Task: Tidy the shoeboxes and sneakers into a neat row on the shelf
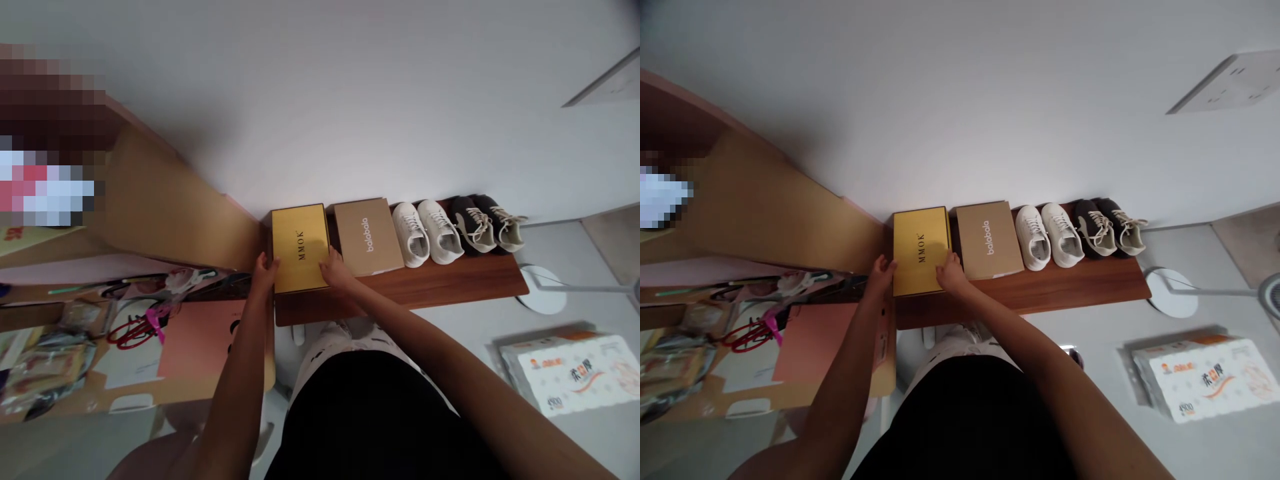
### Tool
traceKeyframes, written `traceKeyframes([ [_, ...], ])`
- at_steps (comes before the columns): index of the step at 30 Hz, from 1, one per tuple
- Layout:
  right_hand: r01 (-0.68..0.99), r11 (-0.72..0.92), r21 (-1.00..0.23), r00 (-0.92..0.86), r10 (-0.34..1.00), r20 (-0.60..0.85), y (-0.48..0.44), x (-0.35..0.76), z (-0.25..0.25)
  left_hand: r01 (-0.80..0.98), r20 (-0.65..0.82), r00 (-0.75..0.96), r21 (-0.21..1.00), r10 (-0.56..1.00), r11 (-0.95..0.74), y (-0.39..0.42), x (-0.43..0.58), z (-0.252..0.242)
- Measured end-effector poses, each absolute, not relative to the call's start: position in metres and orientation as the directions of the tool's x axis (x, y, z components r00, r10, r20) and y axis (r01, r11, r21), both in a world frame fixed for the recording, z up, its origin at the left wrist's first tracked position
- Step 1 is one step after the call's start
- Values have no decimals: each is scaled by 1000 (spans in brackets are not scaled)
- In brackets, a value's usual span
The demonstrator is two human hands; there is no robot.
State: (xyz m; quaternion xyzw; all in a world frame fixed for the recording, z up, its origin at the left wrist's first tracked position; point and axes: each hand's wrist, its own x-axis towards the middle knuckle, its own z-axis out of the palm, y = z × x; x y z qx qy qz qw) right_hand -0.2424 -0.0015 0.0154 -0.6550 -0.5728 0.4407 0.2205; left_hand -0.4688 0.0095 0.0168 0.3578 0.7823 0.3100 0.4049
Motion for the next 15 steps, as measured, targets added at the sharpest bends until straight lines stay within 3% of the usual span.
traceKeyframes([
  [8,499,-475,-725,176,875,-452,22,-259,-5,185,-474,-339,814,813,551,20,-467,1],
  [15,471,-475,-743,194,878,-438,18,-263,-17,137,-545,-321,782,774,608,20,-472,-21],
])
